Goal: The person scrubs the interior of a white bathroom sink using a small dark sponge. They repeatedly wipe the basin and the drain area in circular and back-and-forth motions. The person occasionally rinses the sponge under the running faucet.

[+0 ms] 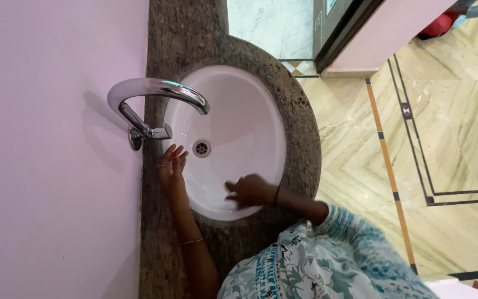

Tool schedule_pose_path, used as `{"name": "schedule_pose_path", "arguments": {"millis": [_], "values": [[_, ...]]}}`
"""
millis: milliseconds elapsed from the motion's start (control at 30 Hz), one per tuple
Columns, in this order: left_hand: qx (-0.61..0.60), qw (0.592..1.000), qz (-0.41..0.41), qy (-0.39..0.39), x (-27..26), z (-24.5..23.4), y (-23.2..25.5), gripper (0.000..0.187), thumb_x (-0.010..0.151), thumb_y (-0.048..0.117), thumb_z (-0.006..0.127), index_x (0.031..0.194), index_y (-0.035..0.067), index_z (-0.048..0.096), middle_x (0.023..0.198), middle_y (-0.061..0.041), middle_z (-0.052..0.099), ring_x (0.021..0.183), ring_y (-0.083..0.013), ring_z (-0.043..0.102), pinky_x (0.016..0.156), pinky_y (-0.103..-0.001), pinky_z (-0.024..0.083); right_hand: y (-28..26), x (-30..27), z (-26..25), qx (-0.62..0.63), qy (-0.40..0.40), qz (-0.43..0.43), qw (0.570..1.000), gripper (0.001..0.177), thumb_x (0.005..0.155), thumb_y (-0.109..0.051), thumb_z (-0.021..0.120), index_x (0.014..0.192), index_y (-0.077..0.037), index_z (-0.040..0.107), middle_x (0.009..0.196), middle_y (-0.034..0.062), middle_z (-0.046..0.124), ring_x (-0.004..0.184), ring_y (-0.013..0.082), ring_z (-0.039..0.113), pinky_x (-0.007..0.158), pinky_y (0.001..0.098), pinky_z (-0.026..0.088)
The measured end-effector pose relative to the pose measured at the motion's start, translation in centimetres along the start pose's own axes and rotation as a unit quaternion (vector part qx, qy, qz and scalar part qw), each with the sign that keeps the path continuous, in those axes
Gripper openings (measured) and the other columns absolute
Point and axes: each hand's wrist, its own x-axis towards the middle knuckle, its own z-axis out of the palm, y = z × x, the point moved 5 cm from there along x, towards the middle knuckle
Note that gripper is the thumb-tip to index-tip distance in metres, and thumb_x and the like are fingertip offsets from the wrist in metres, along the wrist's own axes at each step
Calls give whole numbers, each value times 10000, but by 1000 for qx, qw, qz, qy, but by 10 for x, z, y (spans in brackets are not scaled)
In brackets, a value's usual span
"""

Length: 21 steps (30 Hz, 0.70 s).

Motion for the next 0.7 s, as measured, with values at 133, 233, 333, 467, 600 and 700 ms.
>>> {"name": "schedule_pose_path", "arguments": {"millis": [133, 233, 333, 467, 600, 700], "values": [[2, 1000, 8, 8, 2, 1, -6, 450, 1060, 294, 567, 1414, 19, 540, 1376, -177, 640, 1229, -257, 656, 1131, -407, 483, -21, -11, -3, 56, 107, -211, 970, 421, 1055, -491, 474, 1177, -157, 698, 940, 97, 732, 763, 298, 718, 649, 416, 566], [15, 1000, 24, 1, 3, 3, -3, 526, 1059, 382, 531, 1420, -1, 524, 1370, -195, 634, 1228, -279, 655, 1117, -421, 485, 41, -11, 8, -118, -45, -92, 988, 405, 1034, -522, 457, 1184, -248, 716, 1071, 42, 740, 939, 242, 714, 832, 492, 553], [37, 999, -5, 21, 5, 2, -3, 689, 1073, 565, 343, 1412, 1, 550, 1351, -187, 665, 1227, -268, 682, 1114, -397, 496, 96, -8, -24, -280, 174, -10, 944, 637, 898, -660, 468, 1217, -155, 690, 1213, 84, 717, 1239, 327, 596, 1087, 733, 292], [14, 1000, -10, 20, 6, 0, -3, 826, 1031, 672, 262, 1413, -8, 534, 1352, -200, 659, 1221, -286, 678, 1107, -402, 485, 107, 13, 1, -259, 178, 29, 949, 736, 909, -708, 466, 1167, -52, 676, 1179, 162, 714, 1266, 306, 568, 1192, 579, 269], [-6, 1000, -14, 15, 9, -3, -10, 843, 1023, 693, 261, 1406, -4, 543, 1349, -194, 664, 1216, -288, 678, 1106, -398, 479, 35, 71, 80, -130, -82, -186, 970, 482, 1094, -410, 403, 1128, -1, 657, 909, 151, 717, 741, 281, 710, 652, 466, 621], [-4, 1000, -1, 12, 13, -7, -18, 858, 1022, 702, 230, 1401, 3, 549, 1342, -191, 671, 1210, -290, 682, 1101, -404, 478, 4, 141, 90, -139, -78, -206, 965, 632, 1061, -428, 455, 1535, -18, 373, 915, 205, 698, 764, 376, 710, 688, 523, 584]]}}
